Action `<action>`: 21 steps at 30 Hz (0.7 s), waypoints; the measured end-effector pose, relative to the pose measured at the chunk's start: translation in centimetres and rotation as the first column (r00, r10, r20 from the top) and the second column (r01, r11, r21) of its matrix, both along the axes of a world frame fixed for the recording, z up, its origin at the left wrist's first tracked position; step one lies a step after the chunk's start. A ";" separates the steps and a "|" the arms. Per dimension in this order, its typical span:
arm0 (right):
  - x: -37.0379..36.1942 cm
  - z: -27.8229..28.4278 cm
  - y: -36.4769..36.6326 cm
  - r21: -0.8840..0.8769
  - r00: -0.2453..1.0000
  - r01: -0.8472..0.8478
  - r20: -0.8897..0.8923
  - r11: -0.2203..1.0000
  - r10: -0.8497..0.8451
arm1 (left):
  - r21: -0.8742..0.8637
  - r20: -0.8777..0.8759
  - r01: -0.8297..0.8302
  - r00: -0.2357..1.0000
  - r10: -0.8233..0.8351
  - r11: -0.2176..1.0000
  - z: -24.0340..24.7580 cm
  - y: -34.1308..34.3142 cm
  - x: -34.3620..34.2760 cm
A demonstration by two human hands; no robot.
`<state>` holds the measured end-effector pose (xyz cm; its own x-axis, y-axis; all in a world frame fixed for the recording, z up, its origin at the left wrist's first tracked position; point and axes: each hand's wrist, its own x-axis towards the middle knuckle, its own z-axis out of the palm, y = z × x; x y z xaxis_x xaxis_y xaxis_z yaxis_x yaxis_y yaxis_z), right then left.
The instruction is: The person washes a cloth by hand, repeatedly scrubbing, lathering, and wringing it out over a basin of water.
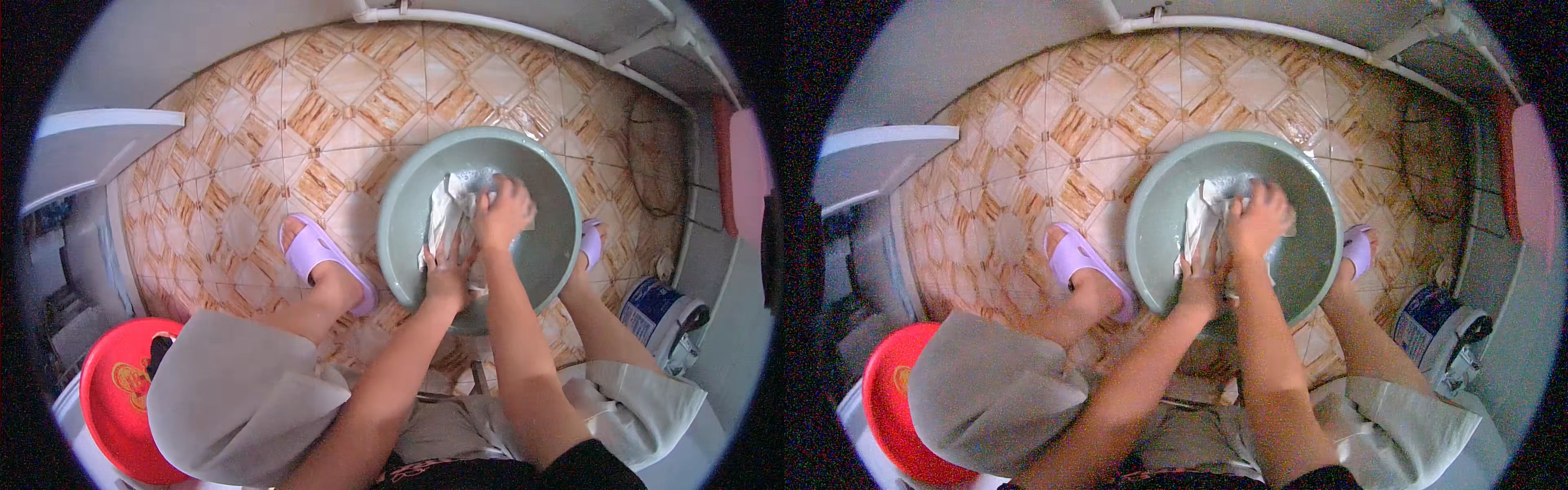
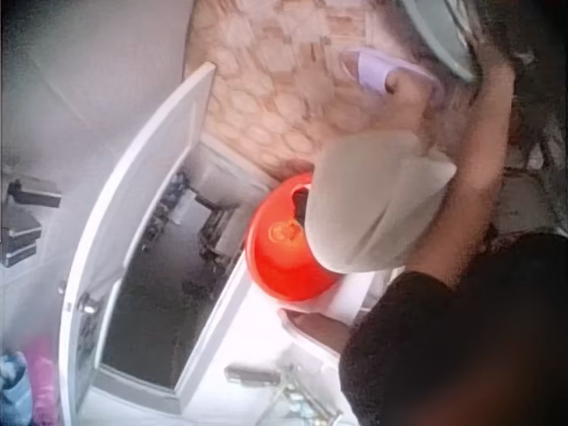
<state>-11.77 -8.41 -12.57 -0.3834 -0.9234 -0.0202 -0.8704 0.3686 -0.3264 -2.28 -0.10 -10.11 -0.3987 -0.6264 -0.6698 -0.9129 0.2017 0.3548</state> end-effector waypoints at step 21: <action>2.8 0.9 1.5 0.273 0.890 -0.412 -0.085 0.869 0.449 | -0.067 0.118 -0.020 0.993 0.028 0.998 -2.7 1.5 0.1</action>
<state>-9.01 -6.91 -11.69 0.0354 -0.9705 -0.2385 -0.9905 -0.0023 -0.1378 -2.14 1.38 -12.79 -0.3032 -0.6788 -0.6688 -0.9526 0.1987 0.2303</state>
